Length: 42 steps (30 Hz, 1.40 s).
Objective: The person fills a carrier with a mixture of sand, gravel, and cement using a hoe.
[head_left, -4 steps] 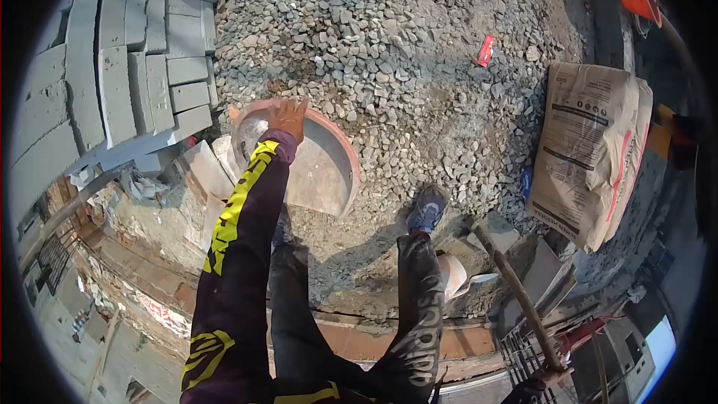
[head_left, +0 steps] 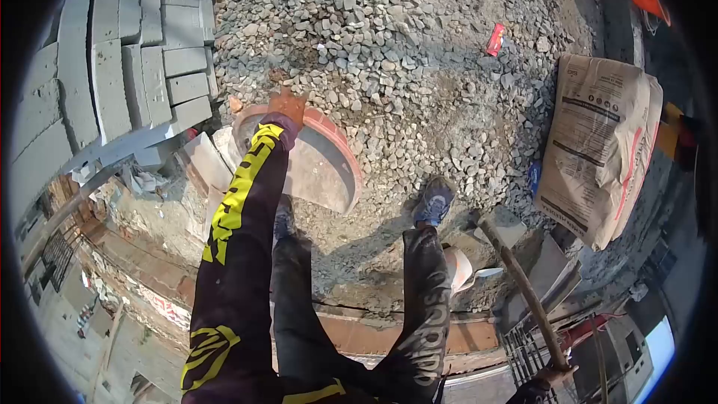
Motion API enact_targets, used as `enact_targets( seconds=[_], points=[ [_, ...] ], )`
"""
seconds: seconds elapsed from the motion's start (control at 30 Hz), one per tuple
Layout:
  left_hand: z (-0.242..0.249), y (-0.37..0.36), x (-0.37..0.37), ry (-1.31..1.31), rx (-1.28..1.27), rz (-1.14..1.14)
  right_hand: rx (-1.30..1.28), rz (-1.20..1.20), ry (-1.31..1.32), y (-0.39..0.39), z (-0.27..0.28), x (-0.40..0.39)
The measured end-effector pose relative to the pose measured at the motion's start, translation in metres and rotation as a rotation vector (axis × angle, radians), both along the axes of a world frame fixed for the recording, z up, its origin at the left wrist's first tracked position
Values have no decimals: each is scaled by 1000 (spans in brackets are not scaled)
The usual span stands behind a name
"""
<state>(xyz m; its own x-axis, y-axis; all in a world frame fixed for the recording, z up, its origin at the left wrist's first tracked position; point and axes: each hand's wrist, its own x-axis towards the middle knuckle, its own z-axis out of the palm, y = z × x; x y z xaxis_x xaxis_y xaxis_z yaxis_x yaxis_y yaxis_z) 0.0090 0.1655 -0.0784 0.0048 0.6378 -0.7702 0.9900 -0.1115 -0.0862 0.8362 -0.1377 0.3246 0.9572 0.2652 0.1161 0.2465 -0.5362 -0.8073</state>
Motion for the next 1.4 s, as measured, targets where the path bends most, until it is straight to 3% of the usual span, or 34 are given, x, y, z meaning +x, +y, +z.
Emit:
enact_targets(
  seconds=[0.03,0.07,0.1,0.2,0.23,0.27,0.37,0.43,0.5,0.63,0.7,0.77,0.87,0.97,1.0,1.1,1.13,1.2,1.23,1.33,1.4],
  points=[
    [12,-2,-7,-3,-128,-85,-20,9,10,7,2,-10],
    [18,-15,-23,-101,-106,-126,97,-83,97,17,2,-16],
    [32,-25,-39,-161,-21,-136,40,-54,77,18,-4,-17],
    [115,-58,-84,-100,-3,77,-140,-21,-60,35,-4,-48],
    [149,-74,-99,-70,15,161,-257,145,-251,25,-4,-32],
    [164,-103,-124,-83,72,303,-372,317,-442,1,-14,17],
    [190,-215,-198,-106,140,733,-243,209,-160,13,-7,-3],
    [219,-272,-191,-264,380,992,-180,188,-25,23,-3,-13],
    [241,-307,-185,-317,266,1295,-139,201,66,35,1,-24],
    [254,-322,-182,-298,392,1317,-84,39,181,65,-3,-84],
    [244,-328,-196,-42,402,1138,-38,71,414,52,4,-91],
    [252,-311,-192,-29,304,1064,-22,183,300,26,-8,-90],
    [246,-322,-192,1,208,887,-63,343,273,27,-7,-150],
    [256,-353,-204,-46,241,918,-32,280,320,58,4,-207],
    [268,-357,-204,-29,237,922,-64,373,195,57,-3,-204],
    [293,-371,-211,32,142,961,30,215,149,72,-1,-218],
    [287,-384,-218,64,110,946,46,318,120,62,-14,-189],
    [290,-385,-203,136,44,912,61,364,130,63,-5,-214],
    [287,-383,-194,163,16,897,75,389,128,63,-2,-222],
    [241,-391,-175,170,50,896,11,653,30,33,-35,-119],
    [192,-387,-157,166,44,908,-29,473,85,41,-22,-161]
  ],
)
